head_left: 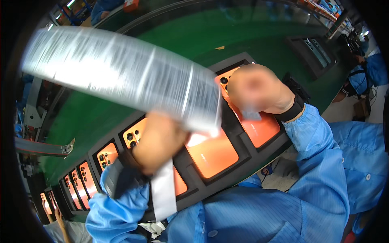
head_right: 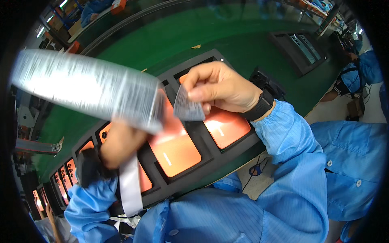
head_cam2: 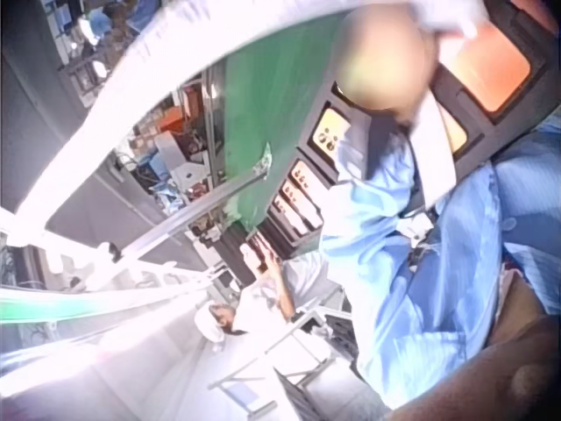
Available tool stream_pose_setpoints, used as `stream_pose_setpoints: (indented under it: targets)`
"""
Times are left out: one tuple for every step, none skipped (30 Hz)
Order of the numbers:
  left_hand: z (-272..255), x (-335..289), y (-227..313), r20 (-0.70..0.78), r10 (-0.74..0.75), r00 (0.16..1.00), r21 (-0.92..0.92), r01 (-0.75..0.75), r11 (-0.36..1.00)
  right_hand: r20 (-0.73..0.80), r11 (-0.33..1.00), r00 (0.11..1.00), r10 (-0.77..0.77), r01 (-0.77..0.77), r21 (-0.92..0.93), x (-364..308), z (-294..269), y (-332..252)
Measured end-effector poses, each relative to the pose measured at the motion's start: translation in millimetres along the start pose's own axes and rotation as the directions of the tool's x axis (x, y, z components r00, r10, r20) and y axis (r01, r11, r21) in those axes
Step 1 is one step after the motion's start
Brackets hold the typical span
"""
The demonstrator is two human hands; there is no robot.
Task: The recorder applies identification labels to the back of several mobile phones arranged in a tray on an assembly line.
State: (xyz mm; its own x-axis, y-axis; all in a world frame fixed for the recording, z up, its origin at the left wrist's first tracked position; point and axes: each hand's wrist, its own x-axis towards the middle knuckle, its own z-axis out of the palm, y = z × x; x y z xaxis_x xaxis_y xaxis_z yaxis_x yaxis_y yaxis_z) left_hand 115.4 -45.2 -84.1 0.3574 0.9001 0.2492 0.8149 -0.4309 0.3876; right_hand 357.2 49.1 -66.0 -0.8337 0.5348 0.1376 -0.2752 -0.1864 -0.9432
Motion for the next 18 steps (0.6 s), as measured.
stream_pose_setpoints:
  targets:
    - [-6, 13, -9, -0.102, -0.192, 0.976, -0.275, 0.158, 0.948, 0.01, 0.996, 0.997, 0.082, -0.082, -0.035, 1, 5, -5]
    - [-14, 18, -5, -0.052, -0.427, 0.903, -0.629, 0.303, 0.716, -0.002, 0.972, 0.977, 0.212, -0.211, -0.103, 1, 12, -9]
    - [-18, 20, -11, -0.076, -0.449, 0.89, -0.708, 0.269, 0.653, 0.001, 0.963, 0.974, 0.228, -0.226, -0.149, 4, 18, -3]
    - [-22, 20, -20, -0.096, -0.471, 0.877, -0.78, 0.228, 0.583, 0.001, 0.951, 0.97, 0.245, -0.24, -0.196, 8, 25, 5]
    - [-25, 18, -29, -0.048, -0.526, 0.849, -0.888, 0.205, 0.411, 0.045, 0.923, 0.976, 0.212, -0.185, -0.337, 11, 33, 8]
    - [-27, 17, -34, 0.012, -0.568, 0.823, -0.96, 0.168, 0.223, 0.092, 0.876, 0.979, 0.184, -0.121, -0.468, 14, 39, 12]
    - [-32, 16, -35, 0.042, -0.606, 0.794, -0.977, 0.159, 0.14, 0.144, 0.761, 0.985, 0.099, 0.019, -0.649, 17, 42, 14]
    - [-35, 12, -40, 0.074, -0.568, 0.82, -0.991, 0.126, 0.052, 0.144, 0.76, 0.984, 0.101, 0.017, -0.649, 18, 44, 17]
    - [-35, 12, -39, 0.07, -0.565, 0.822, -0.994, 0.103, 0.027, 0.176, 0.702, 0.983, 0.055, 0.087, -0.707, 20, 46, 20]
    - [-35, 12, -38, 0.065, -0.562, 0.825, -0.997, 0.081, 0.003, 0.21, 0.636, 0.978, 0.011, 0.155, -0.756, 21, 46, 24]
    - [-33, 11, -40, 0.068, -0.564, 0.823, -0.997, 0.082, 0.0, 0.25, 0.61, 0.966, -0.057, 0.233, -0.758, 23, 45, 30]
    - [-32, 11, -43, 0.078, -0.537, 0.84, -0.997, 0.078, -0.023, 0.25, 0.612, 0.967, -0.055, 0.231, -0.756, 24, 44, 32]
    - [-30, 10, -45, 0.087, -0.51, 0.856, -0.996, 0.074, -0.046, 0.254, 0.627, 0.967, -0.036, 0.22, -0.747, 25, 43, 33]
    - [-30, 10, -44, 0.09, -0.511, 0.855, -0.996, 0.076, -0.048, 0.257, 0.641, 0.966, -0.017, 0.208, -0.739, 25, 43, 33]
    - [-29, 10, -44, 0.09, -0.507, 0.857, -0.996, 0.072, -0.055, 0.256, 0.642, 0.967, -0.016, 0.206, -0.738, 26, 42, 34]
    - [-29, 10, -44, 0.089, -0.503, 0.86, -0.996, 0.068, -0.061, 0.274, 0.646, 0.962, -0.007, 0.213, -0.733, 28, 42, 34]
    - [-29, 10, -44, 0.091, -0.503, 0.859, -0.996, 0.069, -0.062, 0.292, 0.649, 0.957, 0.001, 0.221, -0.728, 29, 41, 34]
    - [-29, 9, -45, 0.089, -0.488, 0.868, -0.996, 0.07, -0.057, 0.291, 0.65, 0.957, 0.002, 0.22, -0.727, 29, 41, 34]
